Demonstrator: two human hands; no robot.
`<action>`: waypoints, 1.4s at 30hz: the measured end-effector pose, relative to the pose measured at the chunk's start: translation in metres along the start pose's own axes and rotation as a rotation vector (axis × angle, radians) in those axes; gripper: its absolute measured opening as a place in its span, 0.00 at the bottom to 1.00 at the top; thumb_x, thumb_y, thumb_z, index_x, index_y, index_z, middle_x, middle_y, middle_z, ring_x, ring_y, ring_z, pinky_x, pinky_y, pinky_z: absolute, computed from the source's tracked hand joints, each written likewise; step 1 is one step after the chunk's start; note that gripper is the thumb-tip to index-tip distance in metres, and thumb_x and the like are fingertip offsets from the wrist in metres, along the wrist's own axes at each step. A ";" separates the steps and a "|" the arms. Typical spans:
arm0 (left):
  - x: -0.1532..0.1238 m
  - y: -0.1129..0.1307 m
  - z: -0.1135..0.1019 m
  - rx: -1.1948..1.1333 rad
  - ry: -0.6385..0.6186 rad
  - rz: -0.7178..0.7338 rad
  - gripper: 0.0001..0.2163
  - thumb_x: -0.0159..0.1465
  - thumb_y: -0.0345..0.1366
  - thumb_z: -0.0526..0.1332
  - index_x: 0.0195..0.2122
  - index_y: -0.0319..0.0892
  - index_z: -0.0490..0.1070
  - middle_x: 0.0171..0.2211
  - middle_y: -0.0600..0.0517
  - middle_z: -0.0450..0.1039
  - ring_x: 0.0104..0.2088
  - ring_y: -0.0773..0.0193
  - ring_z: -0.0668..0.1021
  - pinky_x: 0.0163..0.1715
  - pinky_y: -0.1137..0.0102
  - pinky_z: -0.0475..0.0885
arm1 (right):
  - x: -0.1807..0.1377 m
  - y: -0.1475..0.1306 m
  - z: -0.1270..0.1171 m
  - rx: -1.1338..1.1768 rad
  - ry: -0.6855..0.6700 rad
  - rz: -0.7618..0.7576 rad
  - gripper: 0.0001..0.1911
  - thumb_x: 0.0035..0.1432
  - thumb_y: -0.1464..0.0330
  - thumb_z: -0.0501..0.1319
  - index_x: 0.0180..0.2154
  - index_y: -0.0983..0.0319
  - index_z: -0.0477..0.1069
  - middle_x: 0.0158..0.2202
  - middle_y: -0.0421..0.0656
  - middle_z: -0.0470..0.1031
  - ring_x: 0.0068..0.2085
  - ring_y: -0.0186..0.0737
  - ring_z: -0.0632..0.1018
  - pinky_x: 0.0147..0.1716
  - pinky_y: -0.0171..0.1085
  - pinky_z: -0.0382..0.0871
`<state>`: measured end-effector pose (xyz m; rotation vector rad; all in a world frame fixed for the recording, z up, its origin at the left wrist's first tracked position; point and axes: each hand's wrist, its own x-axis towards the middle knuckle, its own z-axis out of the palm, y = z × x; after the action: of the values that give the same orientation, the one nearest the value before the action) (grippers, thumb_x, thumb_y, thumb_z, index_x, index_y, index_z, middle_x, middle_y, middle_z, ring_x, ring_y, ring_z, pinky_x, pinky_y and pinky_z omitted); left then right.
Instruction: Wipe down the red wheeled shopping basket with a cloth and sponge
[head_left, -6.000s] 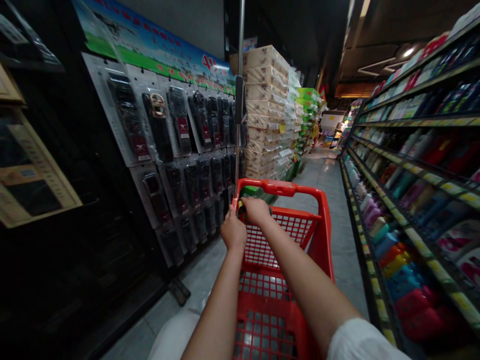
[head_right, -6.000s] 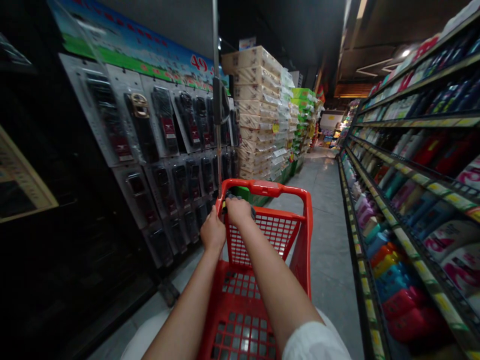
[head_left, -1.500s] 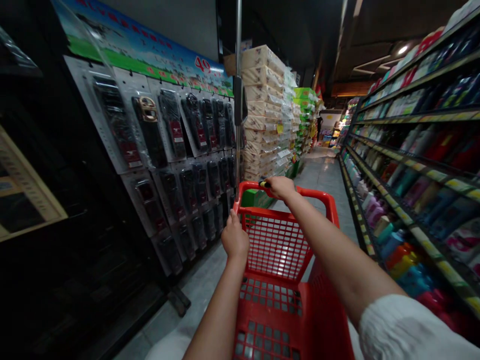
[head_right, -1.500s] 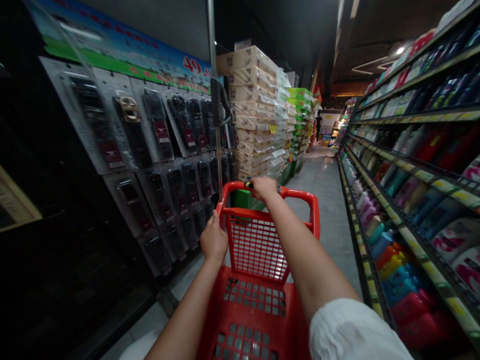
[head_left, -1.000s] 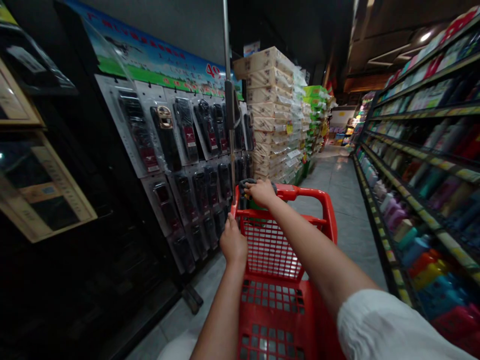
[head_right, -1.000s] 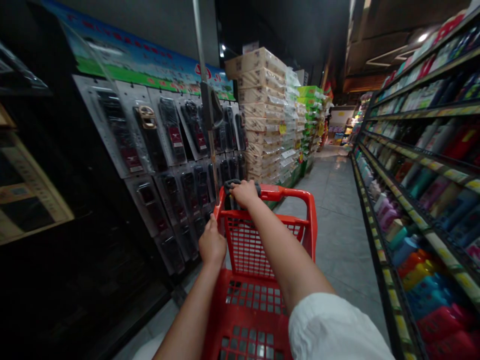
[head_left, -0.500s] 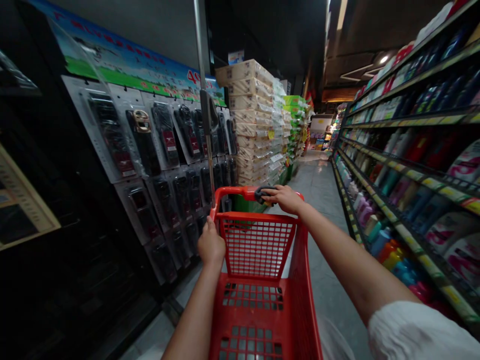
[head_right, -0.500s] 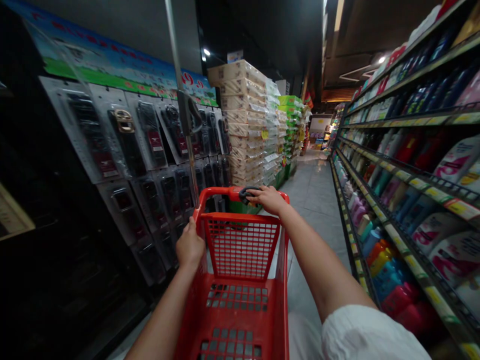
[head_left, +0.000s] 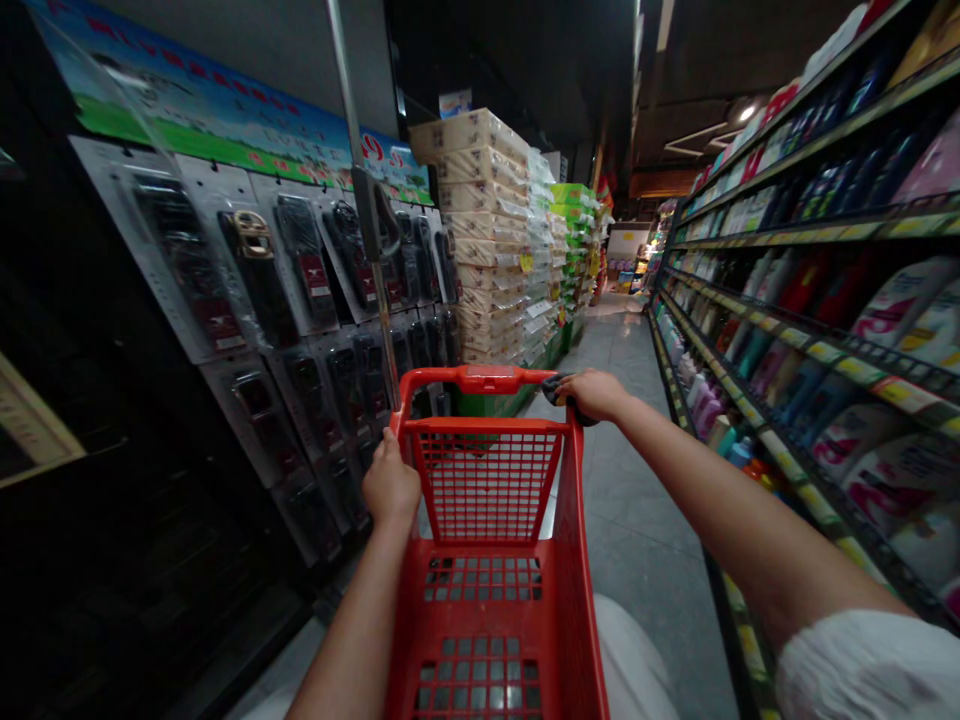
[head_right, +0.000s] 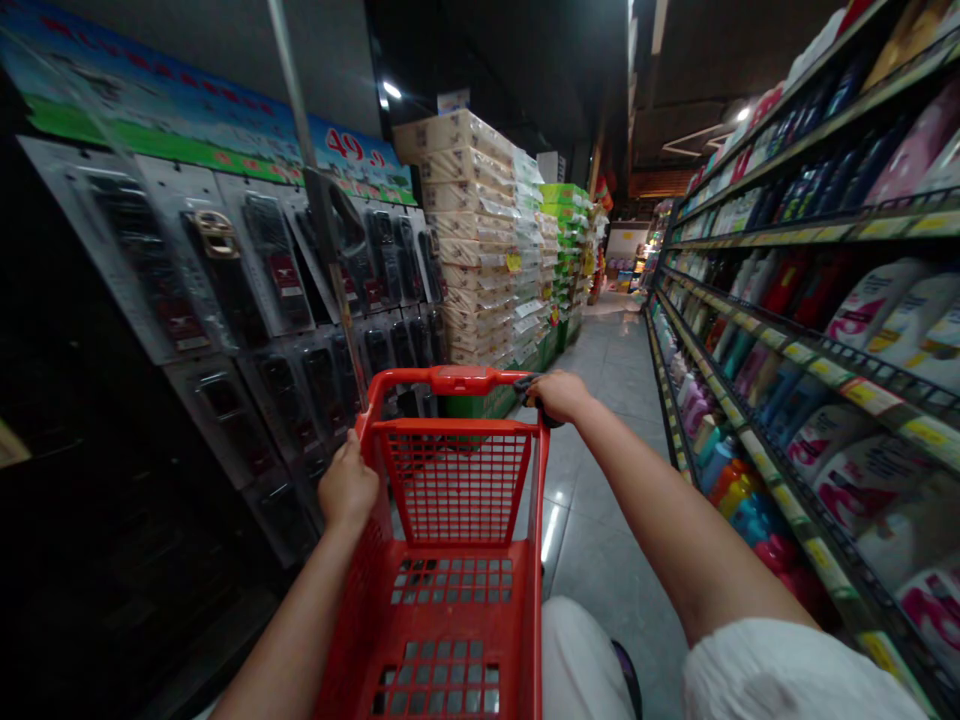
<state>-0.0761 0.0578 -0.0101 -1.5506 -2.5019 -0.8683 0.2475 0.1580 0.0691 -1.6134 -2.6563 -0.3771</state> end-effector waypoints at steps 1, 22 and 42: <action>0.000 0.000 0.000 -0.006 0.002 0.003 0.29 0.63 0.26 0.51 0.67 0.36 0.56 0.60 0.39 0.68 0.46 0.52 0.80 0.42 0.64 0.75 | -0.007 -0.005 0.001 0.009 -0.015 0.028 0.22 0.58 0.74 0.56 0.50 0.52 0.76 0.53 0.42 0.76 0.47 0.46 0.77 0.44 0.40 0.69; -0.002 0.008 0.003 -0.015 -0.002 0.033 0.29 0.62 0.24 0.51 0.67 0.35 0.55 0.58 0.38 0.69 0.47 0.52 0.80 0.42 0.64 0.75 | -0.038 -0.027 0.000 0.085 -0.132 0.118 0.19 0.56 0.71 0.59 0.49 0.56 0.76 0.46 0.47 0.79 0.45 0.47 0.78 0.41 0.38 0.69; 0.002 0.004 0.006 -0.015 0.004 -0.002 0.29 0.62 0.24 0.50 0.67 0.35 0.56 0.57 0.40 0.71 0.47 0.54 0.80 0.40 0.67 0.74 | 0.040 0.002 0.014 -0.001 0.134 0.096 0.11 0.59 0.69 0.61 0.42 0.55 0.78 0.52 0.43 0.74 0.47 0.44 0.69 0.39 0.35 0.63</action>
<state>-0.0722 0.0634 -0.0129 -1.5499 -2.5004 -0.8915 0.2320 0.1964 0.0608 -1.6461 -2.4715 -0.4663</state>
